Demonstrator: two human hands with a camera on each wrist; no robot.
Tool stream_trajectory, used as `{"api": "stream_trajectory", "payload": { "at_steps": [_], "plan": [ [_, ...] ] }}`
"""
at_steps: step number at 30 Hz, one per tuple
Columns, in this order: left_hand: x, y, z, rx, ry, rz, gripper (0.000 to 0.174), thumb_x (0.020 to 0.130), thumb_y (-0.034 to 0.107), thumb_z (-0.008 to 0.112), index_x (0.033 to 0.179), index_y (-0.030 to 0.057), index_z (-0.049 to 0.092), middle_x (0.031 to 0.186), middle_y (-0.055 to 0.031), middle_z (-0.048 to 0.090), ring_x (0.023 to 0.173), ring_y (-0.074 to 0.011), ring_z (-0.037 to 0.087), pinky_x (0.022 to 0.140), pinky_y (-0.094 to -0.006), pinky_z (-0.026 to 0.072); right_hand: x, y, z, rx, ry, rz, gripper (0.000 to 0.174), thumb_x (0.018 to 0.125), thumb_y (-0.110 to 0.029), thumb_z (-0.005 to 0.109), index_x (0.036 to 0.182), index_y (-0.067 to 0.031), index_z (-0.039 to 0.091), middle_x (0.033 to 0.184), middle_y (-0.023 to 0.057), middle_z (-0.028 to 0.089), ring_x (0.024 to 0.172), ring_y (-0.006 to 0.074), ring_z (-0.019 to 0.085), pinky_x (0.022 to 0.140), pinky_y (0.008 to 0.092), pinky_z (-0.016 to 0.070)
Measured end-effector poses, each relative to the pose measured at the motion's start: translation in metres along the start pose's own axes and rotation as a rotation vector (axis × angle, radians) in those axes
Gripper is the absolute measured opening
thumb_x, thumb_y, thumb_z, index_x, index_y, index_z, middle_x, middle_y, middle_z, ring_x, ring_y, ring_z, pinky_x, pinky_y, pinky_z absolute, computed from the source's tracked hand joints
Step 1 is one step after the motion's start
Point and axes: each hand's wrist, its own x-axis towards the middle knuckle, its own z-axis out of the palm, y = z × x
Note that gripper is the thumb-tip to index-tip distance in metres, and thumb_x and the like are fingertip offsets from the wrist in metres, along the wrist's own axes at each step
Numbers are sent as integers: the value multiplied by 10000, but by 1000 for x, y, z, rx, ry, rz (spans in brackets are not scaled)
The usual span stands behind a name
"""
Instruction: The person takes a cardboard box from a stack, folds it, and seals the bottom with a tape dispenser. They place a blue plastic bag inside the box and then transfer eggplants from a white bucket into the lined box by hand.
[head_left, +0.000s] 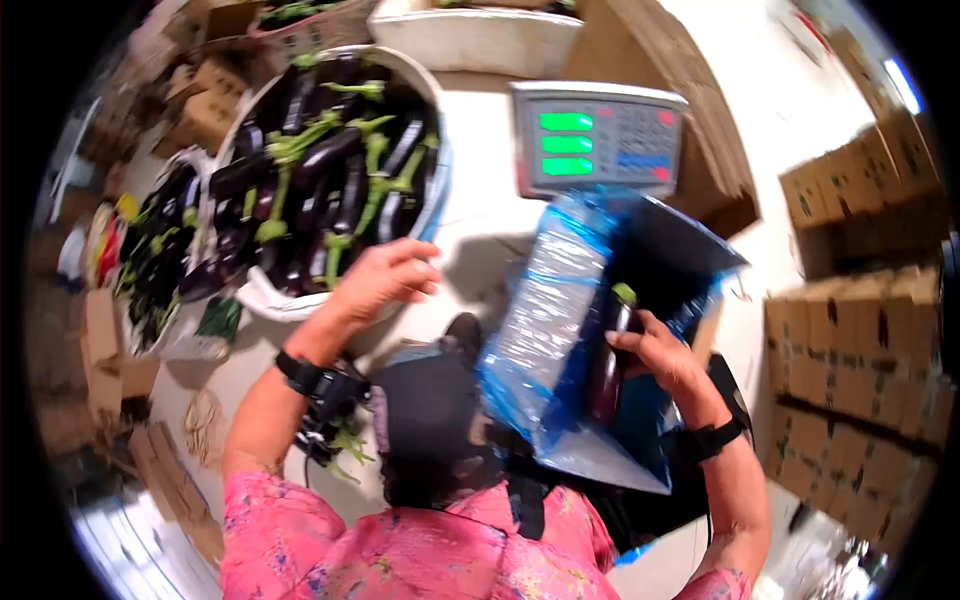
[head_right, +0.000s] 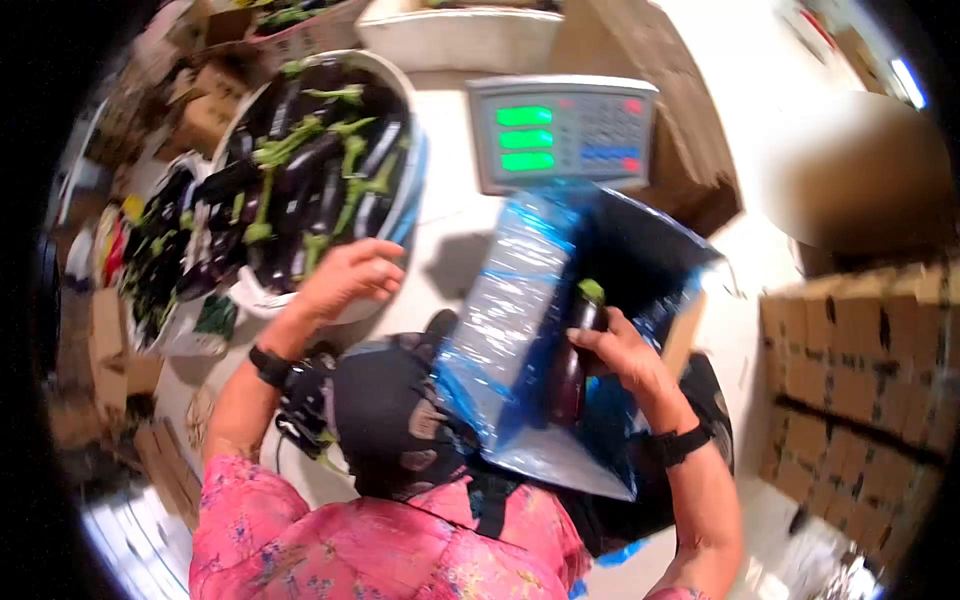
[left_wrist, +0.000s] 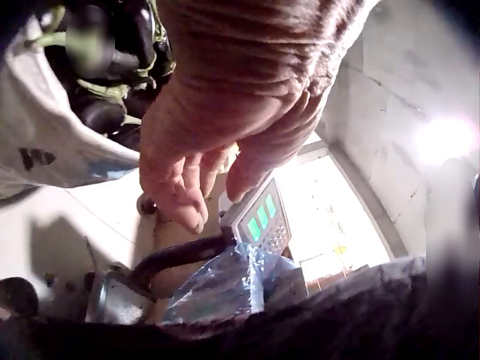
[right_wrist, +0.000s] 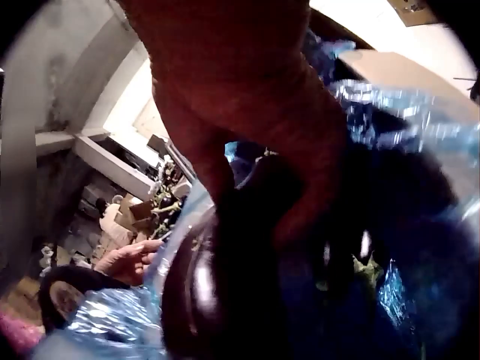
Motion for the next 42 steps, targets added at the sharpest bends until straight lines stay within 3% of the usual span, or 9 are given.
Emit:
{"api": "stream_trajectory", "payload": {
  "at_steps": [6, 7, 14, 20, 24, 26, 35, 38, 42],
  "plan": [
    [-34, -23, -15, 136, 152, 126, 351, 927, 197, 627, 1213, -7, 624, 988, -68, 693, 890, -125, 657, 776, -281, 540, 97, 103, 30, -339, 180, -46, 438, 818, -121, 702, 1130, 0, 420, 1020, 152, 606, 850, 260, 655, 645, 424, 598],
    [-34, -24, -27, 186, 223, 198, 333, 930, 193, 629, 1193, -12, 632, 988, -54, 692, 898, -126, 649, 788, -297, 534, 101, 108, 33, -396, 188, -66, 585, 777, -254, 755, 1113, 28, 368, 838, 237, 664, 740, 304, 693, 660, 373, 563],
    [25, -51, -100, 1175, 846, 529, 602, 763, 242, 762, 1290, 56, 540, 1054, -168, 593, 992, -373, 561, 910, -449, 466, 97, 107, 60, -774, 300, -101, 778, 742, -320, 782, 1255, 49, 328, 1035, 327, 649, 975, 506, 633, 856, 524, 517],
    [48, -54, -112, 1098, 880, 316, 666, 723, 251, 780, 1299, 32, 528, 1032, -199, 615, 960, -398, 586, 887, -443, 486, 102, 115, 54, -835, 301, -130, 664, 781, -293, 727, 1218, 66, 378, 983, 328, 656, 952, 490, 642, 824, 507, 526],
    [-11, -22, -118, -661, 346, 132, 523, 958, 263, 572, 1341, -78, 472, 1094, -194, 661, 833, -195, 653, 679, -258, 536, 113, 131, 32, -758, 196, -279, 565, 802, -275, 694, 1154, 75, 425, 944, 313, 660, 939, 472, 646, 812, 506, 526],
    [-39, -24, -114, -873, 150, 188, 447, 1009, 286, 463, 1282, -61, 533, 1103, -231, 668, 815, -189, 678, 638, -253, 564, 121, 140, 25, -721, 166, -329, 546, 805, -278, 687, 1130, 87, 443, 937, 308, 662, 933, 470, 646, 807, 508, 525],
    [-83, 5, -54, -857, -56, 109, 550, 988, 372, 461, 1314, -71, 482, 953, -235, 669, 574, -185, 610, 421, -242, 475, 41, 39, 36, -1192, 201, -166, 354, 870, -360, 689, 945, -21, 619, 941, 286, 669, 919, 469, 650, 779, 524, 533],
    [-75, 31, -43, -513, -164, -19, 541, 970, 351, 509, 1296, -80, 491, 901, -211, 677, 512, -144, 584, 397, -218, 449, -17, -22, 34, -786, 267, -667, 262, 855, -230, 723, 994, -30, 626, 841, 210, 656, 774, 428, 649, 700, 475, 527],
    [-52, 97, 22, -6, -540, -78, 614, 870, 432, 635, 1209, -75, 561, 803, -137, 639, 461, -108, 536, 399, -207, 425, -95, -108, 50, -915, 229, -1205, 636, 808, -203, 748, 1342, 23, 487, 1251, 224, 561, 1087, 403, 567, 924, 449, 472]
  ]
}}
